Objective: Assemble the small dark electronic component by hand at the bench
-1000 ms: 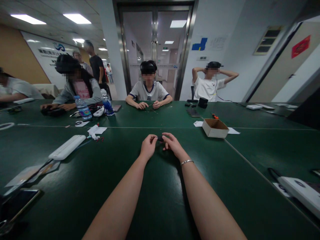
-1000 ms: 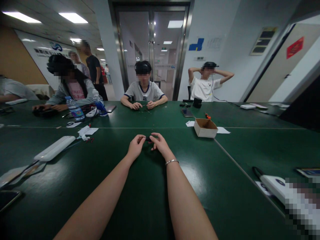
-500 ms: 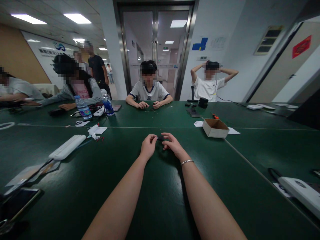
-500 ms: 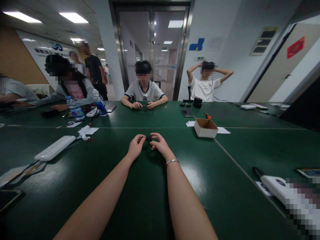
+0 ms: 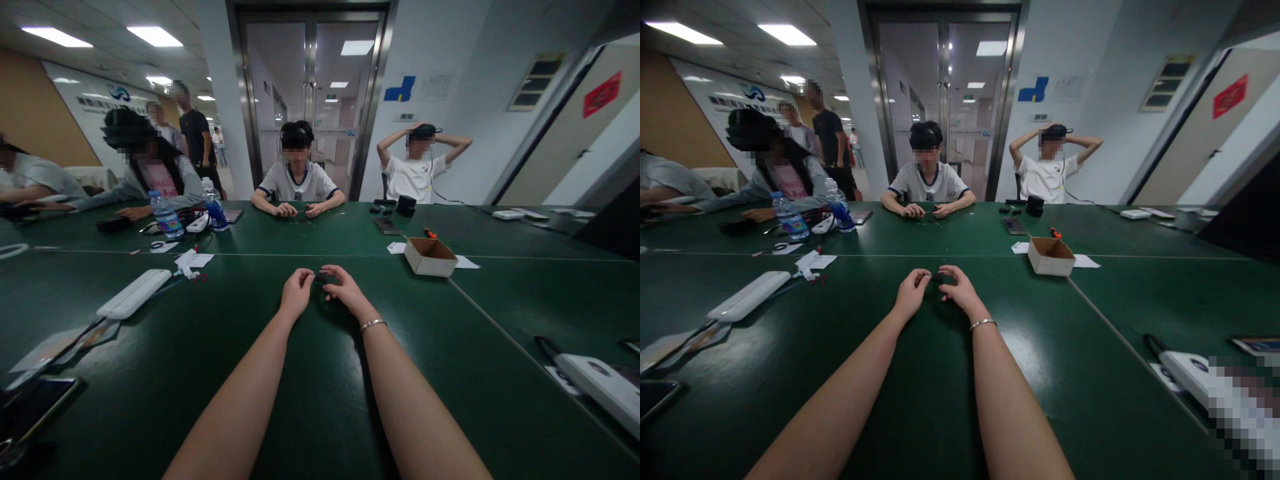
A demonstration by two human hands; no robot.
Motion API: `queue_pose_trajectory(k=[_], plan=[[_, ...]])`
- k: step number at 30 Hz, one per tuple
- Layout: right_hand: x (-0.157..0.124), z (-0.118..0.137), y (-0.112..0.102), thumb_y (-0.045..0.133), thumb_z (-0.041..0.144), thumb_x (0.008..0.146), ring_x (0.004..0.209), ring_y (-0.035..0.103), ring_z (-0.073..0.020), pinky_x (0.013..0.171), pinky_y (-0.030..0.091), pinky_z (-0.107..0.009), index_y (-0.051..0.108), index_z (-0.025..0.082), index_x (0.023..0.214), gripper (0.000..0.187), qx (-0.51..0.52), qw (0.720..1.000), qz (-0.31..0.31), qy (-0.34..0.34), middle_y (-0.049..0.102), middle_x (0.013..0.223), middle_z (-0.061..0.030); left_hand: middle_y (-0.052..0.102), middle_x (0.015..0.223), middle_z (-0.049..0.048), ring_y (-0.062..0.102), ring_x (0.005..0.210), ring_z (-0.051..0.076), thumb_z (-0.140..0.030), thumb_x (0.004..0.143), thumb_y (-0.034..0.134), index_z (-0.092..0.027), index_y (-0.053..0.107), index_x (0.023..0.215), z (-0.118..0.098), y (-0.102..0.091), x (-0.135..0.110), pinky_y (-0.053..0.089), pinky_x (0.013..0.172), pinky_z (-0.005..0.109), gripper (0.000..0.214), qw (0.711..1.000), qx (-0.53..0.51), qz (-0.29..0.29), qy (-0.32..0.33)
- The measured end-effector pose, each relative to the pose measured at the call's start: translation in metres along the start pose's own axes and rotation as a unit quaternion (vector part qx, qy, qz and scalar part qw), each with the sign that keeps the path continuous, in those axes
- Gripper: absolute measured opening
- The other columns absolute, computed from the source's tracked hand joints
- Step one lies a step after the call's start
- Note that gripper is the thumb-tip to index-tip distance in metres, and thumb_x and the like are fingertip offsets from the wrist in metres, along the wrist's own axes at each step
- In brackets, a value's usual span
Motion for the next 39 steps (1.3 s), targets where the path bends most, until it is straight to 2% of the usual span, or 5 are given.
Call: queue_pose_trajectory(k=[19, 24, 28, 33, 39], plan=[[0.0, -0.003, 0.002, 0.075, 0.021, 0.063, 0.05, 0.054, -0.005, 0.053, 0.055, -0.024, 0.043, 0.027, 0.117, 0.063, 0.017, 1.0, 0.016, 0.006, 0.06, 0.103, -0.0004, 0.066, 0.093, 0.0051, 0.062, 0.087, 0.017, -0.022, 0.086, 0.052, -0.018, 0.061, 0.094, 0.003, 0.0, 0.0, 0.047, 0.082, 0.031, 0.013, 1.0, -0.007, -0.003, -0.004], [0.001, -0.009, 0.001, 0.066, 0.035, 0.076, 0.039, 0.044, -0.004, 0.048, 0.054, -0.025, 0.047, 0.022, 0.112, 0.043, 0.014, 1.0, 0.007, 0.025, 0.061, 0.082, 0.0023, 0.066, 0.094, 0.0048, 0.062, 0.088, 0.017, -0.024, 0.086, 0.051, -0.019, 0.061, 0.095, 0.005, 0.002, 0.0, 0.047, 0.083, 0.031, 0.014, 1.0, -0.007, 0.005, -0.001], [0.001, -0.006, -0.001, 0.077, 0.025, 0.063, 0.049, 0.054, -0.0056, 0.051, 0.055, -0.024, 0.043, 0.027, 0.117, 0.064, 0.014, 1.0, -0.001, 0.013, 0.06, 0.098, 0.0008, 0.066, 0.093, 0.0048, 0.062, 0.087, 0.016, -0.023, 0.086, 0.052, -0.019, 0.061, 0.094, 0.006, 0.002, 0.002, 0.047, 0.083, 0.03, 0.013, 1.0, -0.008, -0.004, 0.011], [0.001, -0.008, -0.001, 0.059, 0.04, 0.082, 0.038, 0.043, -0.0057, 0.045, 0.052, -0.024, 0.048, 0.02, 0.108, 0.035, 0.016, 0.999, -0.012, 0.031, 0.058, 0.069, 0.0042, 0.066, 0.093, 0.0044, 0.062, 0.088, 0.016, -0.024, 0.086, 0.051, -0.019, 0.061, 0.094, 0.006, 0.002, 0.002, 0.047, 0.083, 0.03, 0.013, 1.0, -0.006, 0.0, 0.002], [0.001, -0.009, -0.004, 0.075, 0.03, 0.066, 0.047, 0.055, -0.0073, 0.05, 0.054, -0.024, 0.044, 0.023, 0.112, 0.056, 0.033, 0.999, -0.022, 0.025, 0.06, 0.082, 0.0038, 0.066, 0.093, 0.0045, 0.062, 0.088, 0.016, -0.023, 0.086, 0.051, -0.019, 0.061, 0.094, 0.003, -0.001, 0.0, 0.046, 0.083, 0.03, 0.013, 1.0, -0.012, -0.006, -0.012]])
Point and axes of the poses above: each hand's wrist, its own x-axis towards the middle knuckle, its own y-axis out of the palm, z = x × y, the point moved 10 cm from there along x, towards the middle knuckle
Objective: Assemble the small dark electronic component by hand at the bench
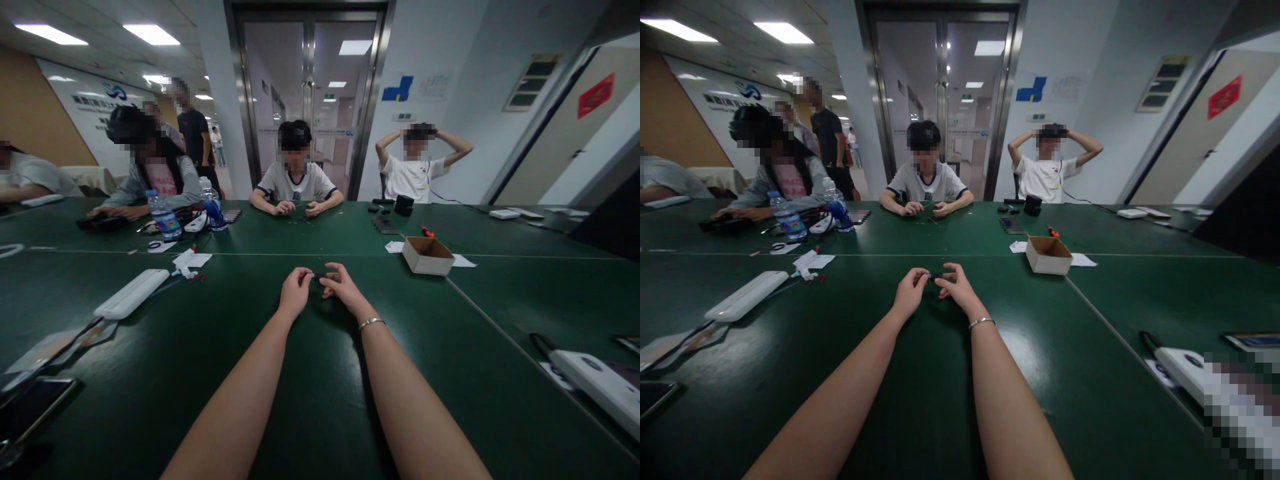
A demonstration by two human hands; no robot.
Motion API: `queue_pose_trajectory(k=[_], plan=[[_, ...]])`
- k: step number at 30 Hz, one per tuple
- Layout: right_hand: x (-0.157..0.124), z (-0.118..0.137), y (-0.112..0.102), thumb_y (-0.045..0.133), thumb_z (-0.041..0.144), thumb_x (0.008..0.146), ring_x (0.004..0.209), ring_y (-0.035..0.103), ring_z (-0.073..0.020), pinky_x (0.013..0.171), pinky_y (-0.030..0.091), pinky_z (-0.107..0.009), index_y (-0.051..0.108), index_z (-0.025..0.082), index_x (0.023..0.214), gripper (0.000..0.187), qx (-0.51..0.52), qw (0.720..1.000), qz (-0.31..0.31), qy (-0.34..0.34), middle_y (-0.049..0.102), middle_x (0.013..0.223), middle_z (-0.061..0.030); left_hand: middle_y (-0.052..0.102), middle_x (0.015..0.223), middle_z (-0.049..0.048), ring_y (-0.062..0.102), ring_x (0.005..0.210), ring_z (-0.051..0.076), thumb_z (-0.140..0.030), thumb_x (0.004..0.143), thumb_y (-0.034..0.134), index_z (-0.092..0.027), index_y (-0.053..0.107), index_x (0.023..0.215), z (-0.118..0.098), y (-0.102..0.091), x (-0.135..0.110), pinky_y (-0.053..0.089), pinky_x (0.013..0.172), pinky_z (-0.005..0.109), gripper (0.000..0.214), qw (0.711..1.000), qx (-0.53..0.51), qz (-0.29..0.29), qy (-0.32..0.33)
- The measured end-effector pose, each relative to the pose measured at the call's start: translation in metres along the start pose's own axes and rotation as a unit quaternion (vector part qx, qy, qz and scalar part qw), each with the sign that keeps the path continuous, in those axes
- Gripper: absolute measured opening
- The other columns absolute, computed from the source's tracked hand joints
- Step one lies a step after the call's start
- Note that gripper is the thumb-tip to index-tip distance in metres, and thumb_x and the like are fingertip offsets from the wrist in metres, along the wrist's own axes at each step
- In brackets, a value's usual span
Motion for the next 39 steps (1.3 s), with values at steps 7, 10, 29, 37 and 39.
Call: queue_pose_trajectory(k=[7, 10, 29, 37, 39], plan=[[0.0, 0.003, 0.003, 0.079, 0.022, 0.059, 0.052, 0.058, -0.0068, 0.051, 0.054, -0.022, 0.042, 0.025, 0.113, 0.065, -0.002, 1.0, 0.025, -0.018, 0.06, 0.093, 0.0022, 0.066, 0.096, 0.0047, 0.061, 0.09, 0.016, -0.023, 0.086, 0.051, -0.019, 0.061, 0.096, -0.001, 0.0, -0.001, 0.047, 0.084, 0.03, 0.014, 1.0, 0.003, 0.005, -0.001], [0.0, -0.002, 0.0, 0.072, 0.033, 0.071, 0.05, 0.058, -0.0081, 0.049, 0.054, -0.022, 0.043, 0.023, 0.114, 0.053, -0.008, 1.0, 0.008, 0.01, 0.06, 0.081, 0.0022, 0.066, 0.095, 0.0048, 0.061, 0.09, 0.016, -0.023, 0.086, 0.052, -0.019, 0.061, 0.094, -0.005, -0.001, -0.001, 0.047, 0.084, 0.03, 0.013, 1.0, 0.001, 0.005, 0.007], [-0.001, 0.003, 0.003, 0.074, 0.027, 0.069, 0.047, 0.057, -0.0076, 0.047, 0.052, -0.022, 0.037, 0.028, 0.127, 0.069, -0.022, 1.0, 0.019, -0.009, 0.06, 0.092, 0.0015, 0.066, 0.092, 0.0048, 0.061, 0.086, 0.016, -0.023, 0.086, 0.051, -0.018, 0.061, 0.094, -0.001, -0.005, 0.001, 0.047, 0.082, 0.03, 0.013, 1.0, 0.004, -0.019, 0.003], [-0.001, 0.009, 0.004, 0.072, 0.026, 0.067, 0.045, 0.054, -0.005, 0.047, 0.053, -0.023, 0.034, 0.03, 0.126, 0.07, -0.014, 0.998, 0.035, -0.042, 0.06, 0.101, 0.0011, 0.066, 0.093, 0.0047, 0.062, 0.086, 0.016, -0.022, 0.086, 0.052, -0.018, 0.061, 0.094, -0.005, -0.007, -0.001, 0.048, 0.081, 0.03, 0.013, 1.0, 0.001, -0.018, -0.007], [-0.002, 0.008, 0.003, 0.073, 0.026, 0.065, 0.048, 0.057, -0.0063, 0.048, 0.053, -0.023, 0.032, 0.031, 0.127, 0.074, -0.018, 0.999, 0.032, -0.035, 0.059, 0.104, 0.0004, 0.066, 0.092, 0.0045, 0.062, 0.087, 0.016, -0.022, 0.086, 0.051, -0.018, 0.061, 0.093, -0.005, -0.006, -0.001, 0.048, 0.082, 0.03, 0.013, 1.0, 0.001, -0.017, -0.004]])
Point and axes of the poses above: each hand's wrist, its own x-axis towards the middle knuckle, its own y-axis out of the palm, z = x × y, the point moved 10 cm from there along x, towards the middle knuckle
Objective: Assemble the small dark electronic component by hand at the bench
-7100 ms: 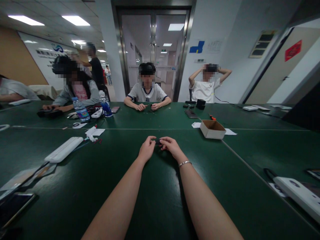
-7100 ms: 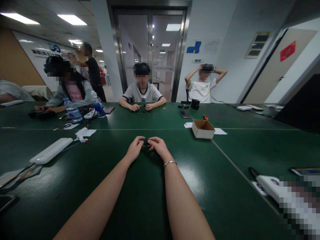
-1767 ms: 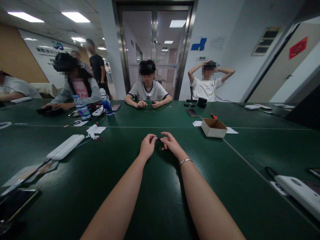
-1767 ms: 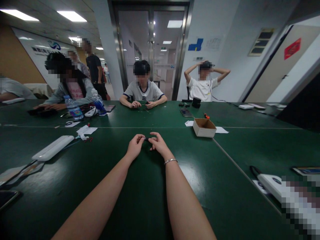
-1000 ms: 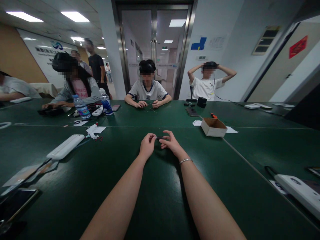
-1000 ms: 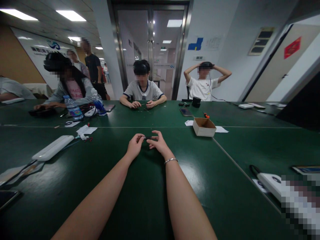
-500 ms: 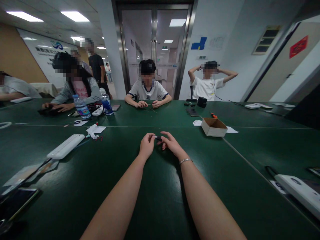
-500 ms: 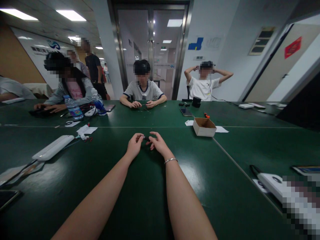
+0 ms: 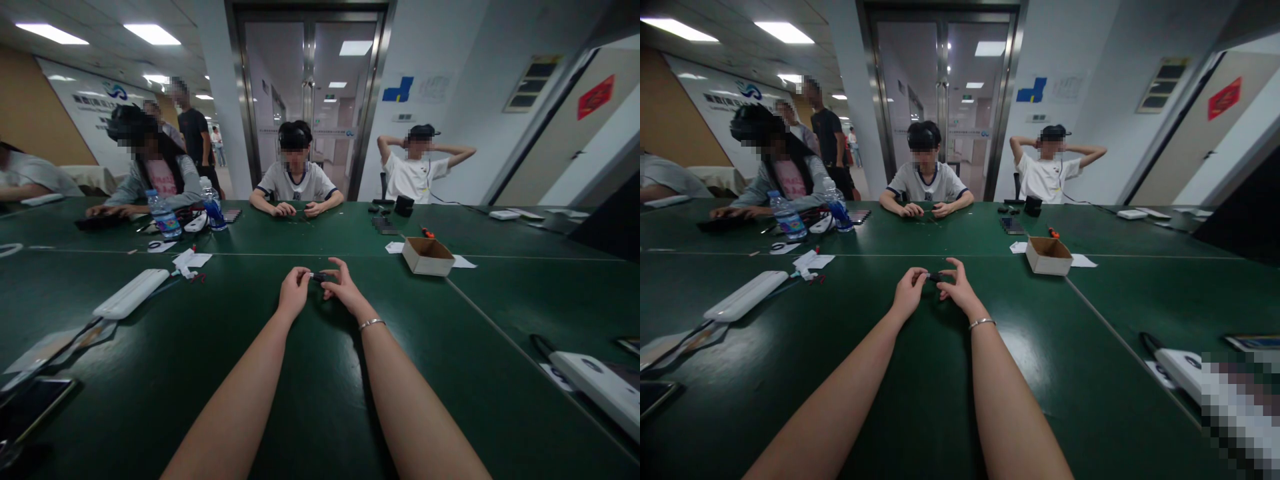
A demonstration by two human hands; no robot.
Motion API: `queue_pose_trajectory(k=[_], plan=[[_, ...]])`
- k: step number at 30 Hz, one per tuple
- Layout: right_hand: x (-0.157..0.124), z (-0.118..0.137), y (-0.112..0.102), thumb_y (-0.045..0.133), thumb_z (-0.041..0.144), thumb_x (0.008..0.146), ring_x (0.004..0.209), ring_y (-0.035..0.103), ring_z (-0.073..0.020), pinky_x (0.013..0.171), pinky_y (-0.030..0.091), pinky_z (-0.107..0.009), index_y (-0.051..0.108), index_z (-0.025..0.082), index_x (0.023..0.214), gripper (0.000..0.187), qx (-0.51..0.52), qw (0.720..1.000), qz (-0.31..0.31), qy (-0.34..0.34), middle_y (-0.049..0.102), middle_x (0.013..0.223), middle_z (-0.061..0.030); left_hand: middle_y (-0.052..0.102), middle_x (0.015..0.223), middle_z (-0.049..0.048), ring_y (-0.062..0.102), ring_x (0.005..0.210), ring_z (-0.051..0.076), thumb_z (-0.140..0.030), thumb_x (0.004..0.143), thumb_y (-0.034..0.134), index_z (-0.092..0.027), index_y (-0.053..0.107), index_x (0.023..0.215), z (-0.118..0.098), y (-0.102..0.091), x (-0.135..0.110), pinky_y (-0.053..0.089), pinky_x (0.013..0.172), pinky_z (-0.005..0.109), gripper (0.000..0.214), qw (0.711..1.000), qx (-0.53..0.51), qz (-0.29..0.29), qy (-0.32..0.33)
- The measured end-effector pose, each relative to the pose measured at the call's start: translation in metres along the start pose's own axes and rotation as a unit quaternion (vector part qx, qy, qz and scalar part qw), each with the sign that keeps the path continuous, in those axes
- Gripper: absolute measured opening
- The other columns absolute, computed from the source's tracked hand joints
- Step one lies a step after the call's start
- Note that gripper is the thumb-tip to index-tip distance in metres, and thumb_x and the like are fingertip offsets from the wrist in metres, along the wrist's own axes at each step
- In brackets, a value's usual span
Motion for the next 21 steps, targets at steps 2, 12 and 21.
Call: queue_pose_trajectory(k=[2, 12, 21], plan=[[0.0, -0.0043, -0.0001, 0.068, 0.035, 0.073, 0.046, 0.057, -0.0074, 0.046, 0.052, -0.022, 0.036, 0.027, 0.125, 0.062, -0.014, 1.0, -0.002, 0.021, 0.06, 0.09, 0.0015, 0.066, 0.093, 0.0044, 0.062, 0.088, 0.016, -0.023, 0.086, 0.051, -0.019, 0.061, 0.093, 0.0003, 0.0014, 0.0, 0.048, 0.083, 0.03, 0.013, 1.0, -0.002, 0.005, 0.001], [0.0008, -0.006, -0.0037, 0.064, 0.039, 0.078, 0.041, 0.05, -0.0063, 0.046, 0.054, -0.025, 0.04, 0.023, 0.123, 0.052, -0.011, 0.999, -0.028, 0.032, 0.059, 0.077, 0.0043, 0.066, 0.092, 0.0046, 0.062, 0.087, 0.016, -0.023, 0.086, 0.052, -0.019, 0.061, 0.093, 0.0048, 0.0022, 0.0024, 0.048, 0.083, 0.03, 0.012, 1.0, 0.008, -0.004, 0.01], [-0.0002, 0.0018, 0.0022, 0.066, 0.029, 0.075, 0.047, 0.05, -0.004, 0.048, 0.053, -0.022, 0.048, 0.026, 0.122, 0.051, -0.016, 1.0, 0.017, -0.021, 0.058, 0.097, 0.0004, 0.066, 0.093, 0.0043, 0.061, 0.086, 0.016, -0.025, 0.087, 0.052, -0.019, 0.061, 0.094, 0.0078, 0.0002, 0.0023, 0.046, 0.079, 0.028, 0.013, 1.0, 0.009, -0.003, 0.001]])
Point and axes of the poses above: each hand's wrist, its own x-axis towards the middle knuckle, its own y-axis out of the palm, z = x × y, the point moved 10 cm from there along x, towards the middle knuckle
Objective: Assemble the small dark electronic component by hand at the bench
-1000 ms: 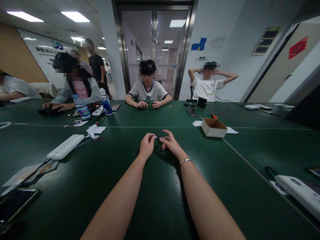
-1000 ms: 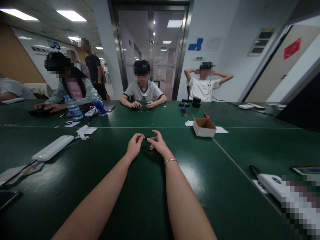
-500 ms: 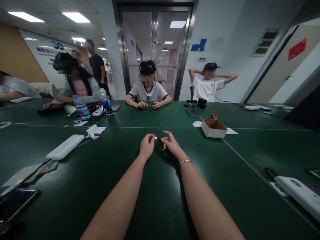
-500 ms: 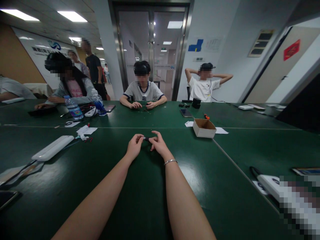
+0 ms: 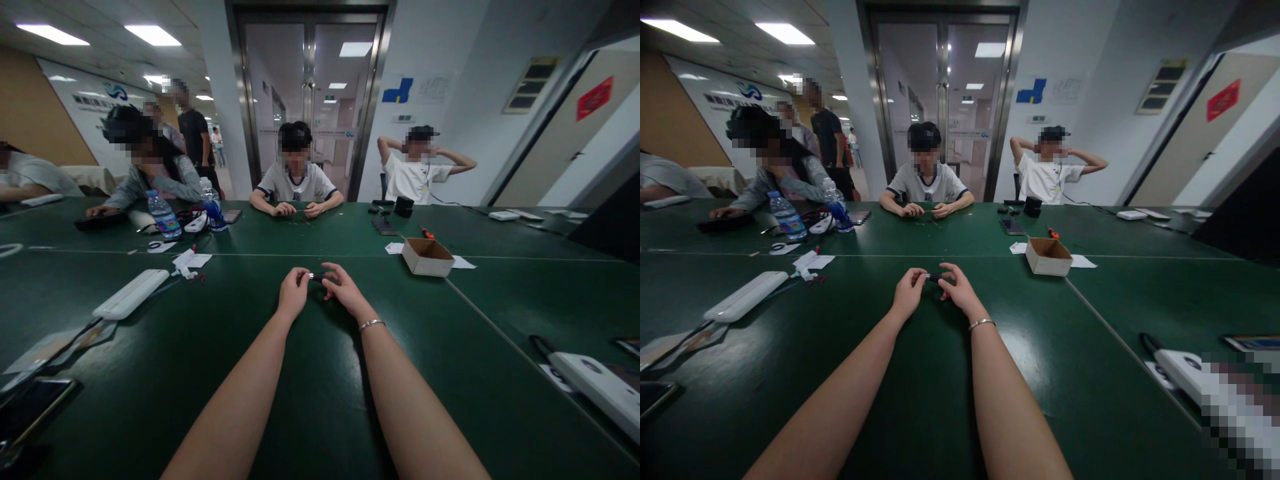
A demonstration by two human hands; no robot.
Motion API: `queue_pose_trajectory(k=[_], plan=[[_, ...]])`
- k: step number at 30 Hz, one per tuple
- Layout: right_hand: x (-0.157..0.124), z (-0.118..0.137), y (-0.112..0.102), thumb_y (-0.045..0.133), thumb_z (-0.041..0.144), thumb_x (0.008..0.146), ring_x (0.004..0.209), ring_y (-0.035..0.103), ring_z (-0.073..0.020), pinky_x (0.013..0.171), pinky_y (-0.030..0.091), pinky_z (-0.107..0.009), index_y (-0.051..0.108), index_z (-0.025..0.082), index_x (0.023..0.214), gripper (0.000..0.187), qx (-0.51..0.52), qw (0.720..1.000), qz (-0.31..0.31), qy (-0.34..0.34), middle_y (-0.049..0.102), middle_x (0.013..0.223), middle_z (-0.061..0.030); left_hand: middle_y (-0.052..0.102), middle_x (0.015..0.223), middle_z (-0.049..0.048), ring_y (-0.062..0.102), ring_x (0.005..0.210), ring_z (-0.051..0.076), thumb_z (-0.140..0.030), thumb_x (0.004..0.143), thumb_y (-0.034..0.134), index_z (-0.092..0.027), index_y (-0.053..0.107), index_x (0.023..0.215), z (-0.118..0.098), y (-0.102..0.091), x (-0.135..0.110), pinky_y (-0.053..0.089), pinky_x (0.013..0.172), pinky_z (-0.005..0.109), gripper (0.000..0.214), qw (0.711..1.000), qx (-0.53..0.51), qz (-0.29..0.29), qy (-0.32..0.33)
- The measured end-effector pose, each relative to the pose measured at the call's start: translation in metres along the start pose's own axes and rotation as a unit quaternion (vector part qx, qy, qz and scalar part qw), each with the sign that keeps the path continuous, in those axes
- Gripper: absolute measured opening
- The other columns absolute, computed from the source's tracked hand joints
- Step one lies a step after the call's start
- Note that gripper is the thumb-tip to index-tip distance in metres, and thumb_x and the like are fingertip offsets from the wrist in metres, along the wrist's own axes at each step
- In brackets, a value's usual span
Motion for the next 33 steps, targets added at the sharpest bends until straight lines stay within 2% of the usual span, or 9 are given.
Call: queue_pose_trajectory(k=[4, 8, 12, 20, 27, 31, 33], plan=[[-0.001, 0.001, 0.001, 0.065, 0.027, 0.075, 0.05, 0.051, -0.0049, 0.049, 0.053, -0.023, 0.049, 0.026, 0.122, 0.05, -0.017, 1.0, 0.006, -0.004, 0.057, 0.101, -0.0009, 0.066, 0.083, 0.003, 0.059, 0.074, 0.016, -0.034, 0.088, 0.051, -0.02, 0.062, 0.088, 0.01, 0.0, 0.0, 0.043, 0.068, 0.026, 0.018, 0.999, 0.038, 0.007, -0.037], [-0.001, 0.002, 0.001, 0.064, 0.026, 0.076, 0.051, 0.051, -0.0052, 0.05, 0.054, -0.023, 0.049, 0.026, 0.122, 0.049, -0.02, 1.0, 0.012, -0.002, 0.058, 0.1, -0.0008, 0.062, 0.072, 0.0015, 0.054, 0.063, 0.016, -0.047, 0.088, 0.048, -0.02, 0.059, 0.077, 0.008, -0.002, -0.002, 0.037, 0.06, 0.026, 0.03, 0.995, 0.079, 0.012, -0.053], [-0.002, 0.002, 0.003, 0.065, 0.025, 0.076, 0.051, 0.051, -0.0054, 0.05, 0.053, -0.023, 0.049, 0.026, 0.122, 0.049, -0.018, 1.0, 0.02, 0.003, 0.057, 0.098, -0.0004, 0.059, 0.067, 0.0011, 0.052, 0.059, 0.016, -0.054, 0.088, 0.044, -0.021, 0.056, 0.071, 0.004, -0.004, -0.004, 0.034, 0.056, 0.026, 0.039, 0.993, 0.091, 0.016, -0.067], [-0.001, -0.002, 0.003, 0.064, 0.022, 0.075, 0.055, 0.051, -0.006, 0.053, 0.052, -0.022, 0.051, 0.027, 0.121, 0.048, -0.022, 0.999, 0.032, 0.008, 0.056, 0.1, -0.0009, 0.059, 0.069, 0.0011, 0.051, 0.062, 0.016, -0.058, 0.089, 0.036, -0.02, 0.054, 0.071, 0.0, -0.006, -0.008, 0.032, 0.057, 0.026, 0.046, 0.982, 0.16, 0.03, -0.093], [0.002, -0.013, 0.013, 0.063, 0.014, 0.073, 0.061, 0.054, -0.0107, 0.051, 0.046, -0.022, 0.059, 0.018, 0.096, 0.024, -0.126, 0.99, 0.043, 0.037, 0.063, 0.089, -0.0029, 0.058, 0.069, -0.0008, 0.052, 0.065, 0.014, -0.059, 0.085, 0.046, -0.019, 0.053, 0.071, 0.0, -0.004, -0.005, 0.036, 0.061, 0.025, 0.042, 0.993, 0.107, 0.026, -0.052], [0.0, -0.005, 0.009, 0.07, 0.018, 0.069, 0.059, 0.051, -0.0115, 0.052, 0.043, -0.023, 0.062, 0.016, 0.085, 0.018, -0.238, 0.971, -0.01, 0.013, 0.061, 0.076, -0.0007, 0.064, 0.078, 0.0004, 0.058, 0.073, 0.014, -0.053, 0.082, 0.055, -0.02, 0.057, 0.08, 0.001, 0.01, -0.006, 0.042, 0.068, 0.025, 0.034, 0.995, 0.058, 0.071, -0.026], [0.0, 0.003, 0.009, 0.071, 0.017, 0.067, 0.064, 0.053, -0.0122, 0.054, 0.043, -0.023, 0.063, 0.016, 0.084, 0.019, -0.253, 0.967, -0.024, -0.014, 0.063, 0.08, -0.0017, 0.065, 0.081, 0.0007, 0.059, 0.076, 0.014, -0.05, 0.082, 0.057, -0.02, 0.059, 0.083, -0.001, 0.017, -0.008, 0.044, 0.07, 0.025, 0.03, 0.994, 0.051, 0.093, -0.015]])
Point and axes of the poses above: each hand's wrist, its own x-axis towards the middle knuckle, its own y-axis out of the palm, z = x × y, the point moved 10 cm from there along x, towards the middle knuckle
